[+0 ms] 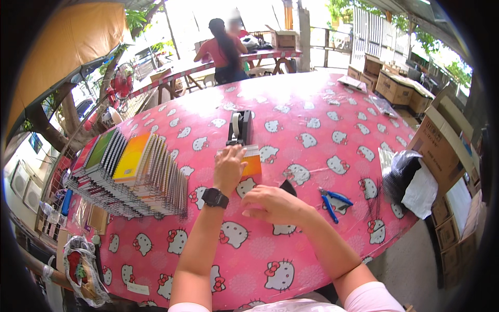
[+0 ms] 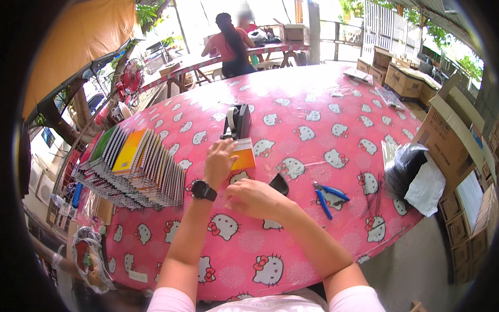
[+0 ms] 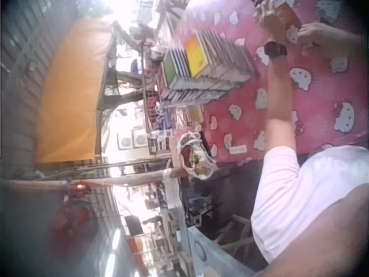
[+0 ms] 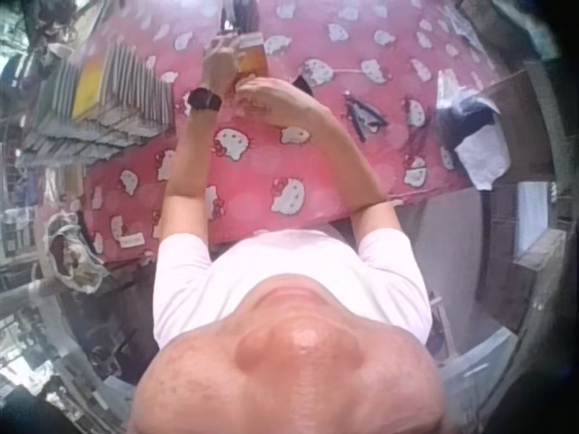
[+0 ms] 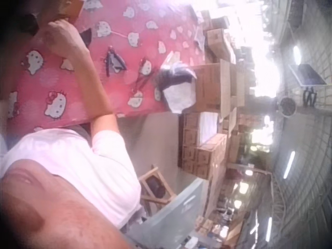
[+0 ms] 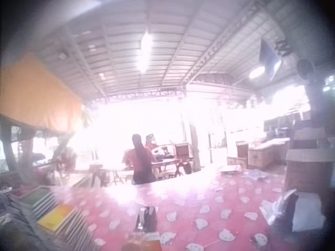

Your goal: The person repeatedly picks up small spiral-bound notebooks, uses a handheld stapler to fasten the binding, and places the finished units into a growing stack on the table. The process is continuous and repetitive throughout the clip.

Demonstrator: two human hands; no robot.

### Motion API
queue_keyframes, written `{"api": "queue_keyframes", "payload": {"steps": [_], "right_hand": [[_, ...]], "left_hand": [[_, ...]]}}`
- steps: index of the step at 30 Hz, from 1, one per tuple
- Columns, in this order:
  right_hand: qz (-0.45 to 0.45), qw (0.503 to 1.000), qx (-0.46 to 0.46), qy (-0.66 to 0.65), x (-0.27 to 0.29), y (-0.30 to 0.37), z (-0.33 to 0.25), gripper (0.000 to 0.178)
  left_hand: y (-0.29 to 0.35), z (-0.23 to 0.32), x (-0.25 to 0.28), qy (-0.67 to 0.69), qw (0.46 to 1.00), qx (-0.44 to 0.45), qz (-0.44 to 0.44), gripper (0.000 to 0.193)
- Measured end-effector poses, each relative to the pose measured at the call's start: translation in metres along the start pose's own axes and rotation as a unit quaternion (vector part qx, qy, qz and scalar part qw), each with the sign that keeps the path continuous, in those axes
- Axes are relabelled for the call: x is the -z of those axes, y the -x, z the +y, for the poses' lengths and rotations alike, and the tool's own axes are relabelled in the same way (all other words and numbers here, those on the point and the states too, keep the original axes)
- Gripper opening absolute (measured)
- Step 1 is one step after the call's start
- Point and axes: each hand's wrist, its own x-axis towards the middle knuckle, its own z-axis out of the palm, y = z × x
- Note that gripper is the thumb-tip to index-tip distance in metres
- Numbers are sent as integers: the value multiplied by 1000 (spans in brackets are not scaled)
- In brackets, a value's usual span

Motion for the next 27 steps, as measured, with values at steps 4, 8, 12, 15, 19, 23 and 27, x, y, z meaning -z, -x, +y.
{"api": "queue_keyframes", "payload": {"steps": [4,8,12,15,19,23,27], "right_hand": [[22,1000,-19,4,11,2,3,21],[16,999,-38,11,13,4,15,20],[87,992,-88,-30,30,43,25,21],[186,930,-317,21,68,114,52,24],[223,725,-549,351,69,260,128,43],[264,734,-519,350,57,279,159,43],[238,697,-549,395,61,244,137,29]], "left_hand": [[-2,-17,-29,44,998,14,-37,32],[-7,-22,-27,97,995,10,-34,27],[4,-16,-12,95,995,31,6,17],[11,-4,40,161,983,85,-29,13],[46,17,68,219,967,105,-76,12],[70,25,64,203,974,44,-89,10],[75,29,83,223,967,69,-103,10]]}}
